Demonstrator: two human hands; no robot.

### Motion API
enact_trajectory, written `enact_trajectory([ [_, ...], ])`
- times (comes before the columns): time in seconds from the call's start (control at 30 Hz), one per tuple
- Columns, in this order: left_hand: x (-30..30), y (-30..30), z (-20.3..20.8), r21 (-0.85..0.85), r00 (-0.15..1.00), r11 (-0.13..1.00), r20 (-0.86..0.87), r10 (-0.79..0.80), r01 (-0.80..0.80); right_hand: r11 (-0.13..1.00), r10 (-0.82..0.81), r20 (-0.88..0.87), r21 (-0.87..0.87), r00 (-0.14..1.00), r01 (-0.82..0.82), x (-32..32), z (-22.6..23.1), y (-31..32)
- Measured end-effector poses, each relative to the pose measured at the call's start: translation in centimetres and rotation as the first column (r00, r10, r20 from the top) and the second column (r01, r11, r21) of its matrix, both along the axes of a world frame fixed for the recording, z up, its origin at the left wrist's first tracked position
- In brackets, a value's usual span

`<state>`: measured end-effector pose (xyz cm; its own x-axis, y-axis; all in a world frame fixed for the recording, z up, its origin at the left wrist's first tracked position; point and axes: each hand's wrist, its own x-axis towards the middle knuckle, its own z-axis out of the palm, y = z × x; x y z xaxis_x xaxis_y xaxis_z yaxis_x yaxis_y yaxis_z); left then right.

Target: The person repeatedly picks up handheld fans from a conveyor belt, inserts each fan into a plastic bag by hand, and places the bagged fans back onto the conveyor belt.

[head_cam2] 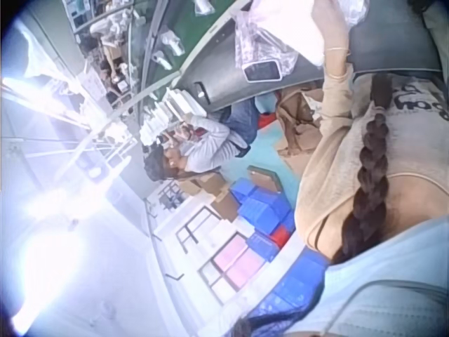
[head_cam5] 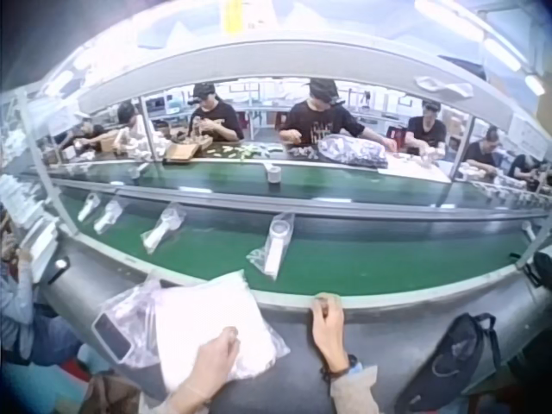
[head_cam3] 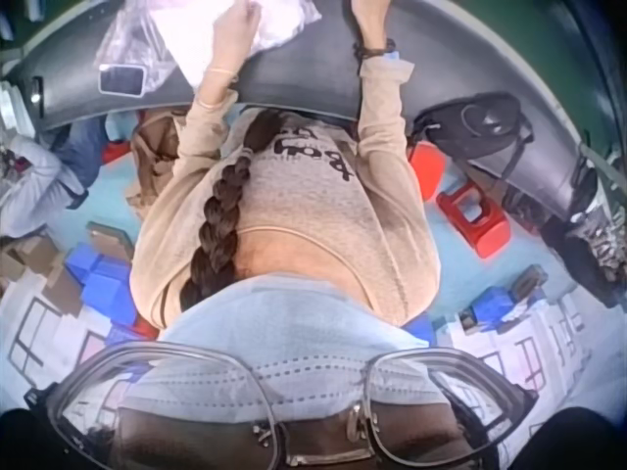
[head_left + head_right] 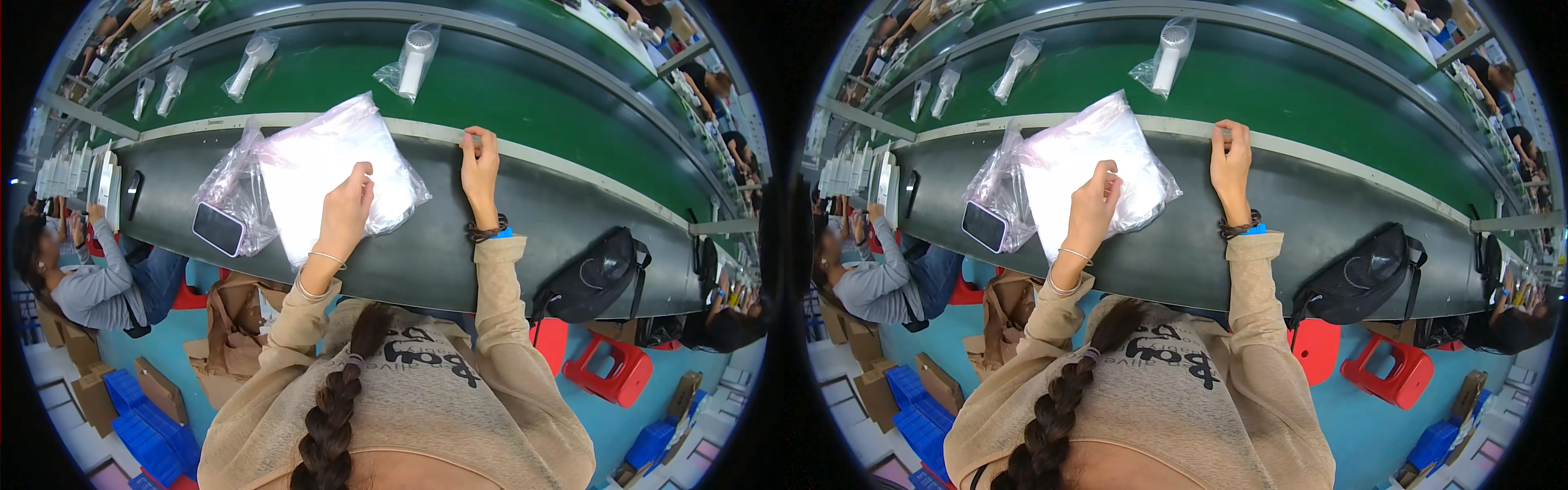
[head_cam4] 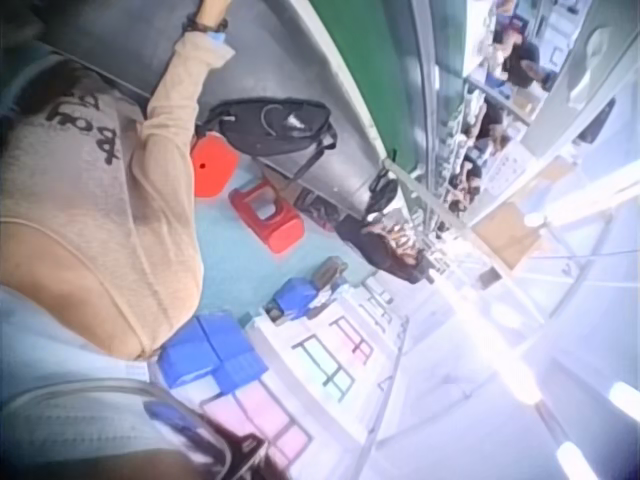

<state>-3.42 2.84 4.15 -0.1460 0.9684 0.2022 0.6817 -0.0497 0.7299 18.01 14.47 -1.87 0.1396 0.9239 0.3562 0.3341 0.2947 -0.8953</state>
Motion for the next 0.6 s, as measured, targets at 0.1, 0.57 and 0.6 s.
enact_trajectory([
  [0.1,0.1,-0.3,-0.8,0.133,0.986,0.991,-0.164,-0.002,0.024,1.0,-0.002,0.004,0.011,1.0,0.002,0.0,0.0,0.0],
  [0.57,1.8,-0.5,-3.1,0.301,0.994,0.953,-0.101,0.052,-0.019,0.999,-0.009,0.024,0.037,1.0,0.008,-0.1,-0.3,0.2],
  [0.6,1.9,-0.5,-3.6,0.325,0.992,0.945,-0.109,0.069,-0.03,0.998,-0.013,0.031,0.055,0.999,0.011,0.1,-0.4,0.2],
])
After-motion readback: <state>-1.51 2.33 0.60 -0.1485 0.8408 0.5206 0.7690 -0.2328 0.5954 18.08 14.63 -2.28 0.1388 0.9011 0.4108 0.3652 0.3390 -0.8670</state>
